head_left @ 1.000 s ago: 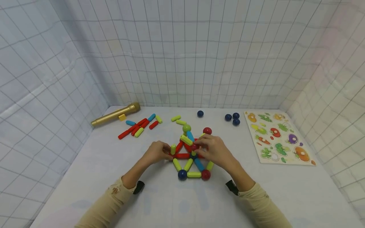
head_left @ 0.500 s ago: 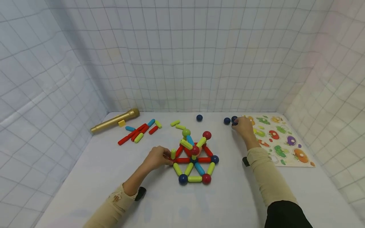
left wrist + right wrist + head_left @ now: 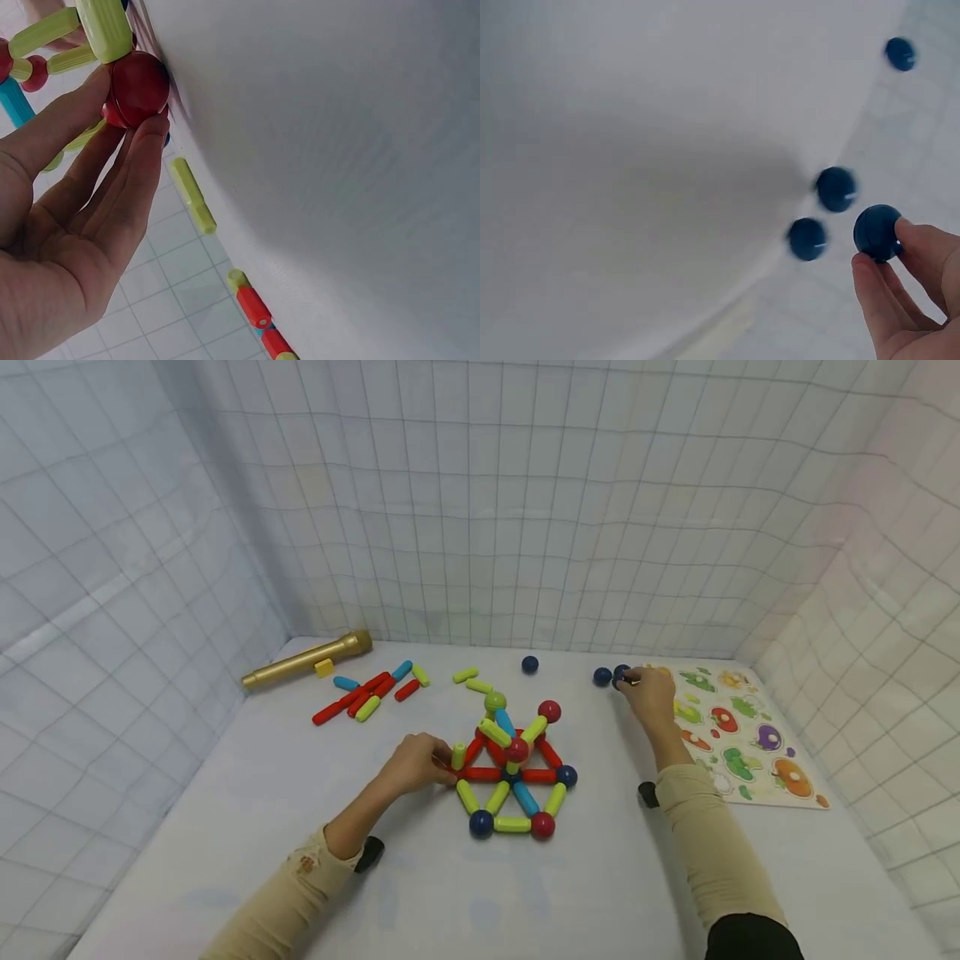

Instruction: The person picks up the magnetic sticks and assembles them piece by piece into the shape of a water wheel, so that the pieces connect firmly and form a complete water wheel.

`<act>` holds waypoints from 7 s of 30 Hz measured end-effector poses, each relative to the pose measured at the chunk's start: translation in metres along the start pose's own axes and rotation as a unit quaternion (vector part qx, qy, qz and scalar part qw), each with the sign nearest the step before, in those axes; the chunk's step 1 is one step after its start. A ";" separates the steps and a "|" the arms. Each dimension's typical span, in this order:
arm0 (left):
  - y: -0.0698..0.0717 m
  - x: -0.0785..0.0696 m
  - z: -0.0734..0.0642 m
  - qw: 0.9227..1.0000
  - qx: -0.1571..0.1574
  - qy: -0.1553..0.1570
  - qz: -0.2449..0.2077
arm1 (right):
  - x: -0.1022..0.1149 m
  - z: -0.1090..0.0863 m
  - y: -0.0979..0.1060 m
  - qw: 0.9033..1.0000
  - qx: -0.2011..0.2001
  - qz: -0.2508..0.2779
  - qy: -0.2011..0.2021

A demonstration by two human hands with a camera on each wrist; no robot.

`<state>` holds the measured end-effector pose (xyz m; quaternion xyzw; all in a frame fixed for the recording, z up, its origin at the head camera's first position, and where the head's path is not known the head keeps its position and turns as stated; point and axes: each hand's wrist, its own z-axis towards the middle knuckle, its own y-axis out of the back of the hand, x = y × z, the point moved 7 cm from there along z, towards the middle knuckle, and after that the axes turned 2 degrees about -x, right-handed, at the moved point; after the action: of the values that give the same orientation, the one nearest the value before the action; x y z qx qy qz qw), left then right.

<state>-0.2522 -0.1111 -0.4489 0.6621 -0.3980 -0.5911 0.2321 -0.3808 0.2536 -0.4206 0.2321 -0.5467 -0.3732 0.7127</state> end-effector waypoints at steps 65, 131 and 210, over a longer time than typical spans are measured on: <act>0.006 0.000 0.006 0.999 0.032 0.030 0.015 | 0.193 -0.137 0.000 0.916 0.181 0.011 0.357; 0.020 -0.042 -0.015 0.935 -0.048 -0.033 -0.351 | 0.186 -0.159 -0.017 0.902 0.003 0.006 0.431; 0.000 0.000 -0.007 1.000 0.001 -0.024 0.021 | 0.135 -0.063 0.007 0.961 0.028 0.083 0.261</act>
<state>-0.2453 -0.1128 -0.4474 0.6396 -0.4176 -0.6013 0.2344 -0.3018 0.1470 -0.3520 0.2947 -0.3696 -0.2240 0.8522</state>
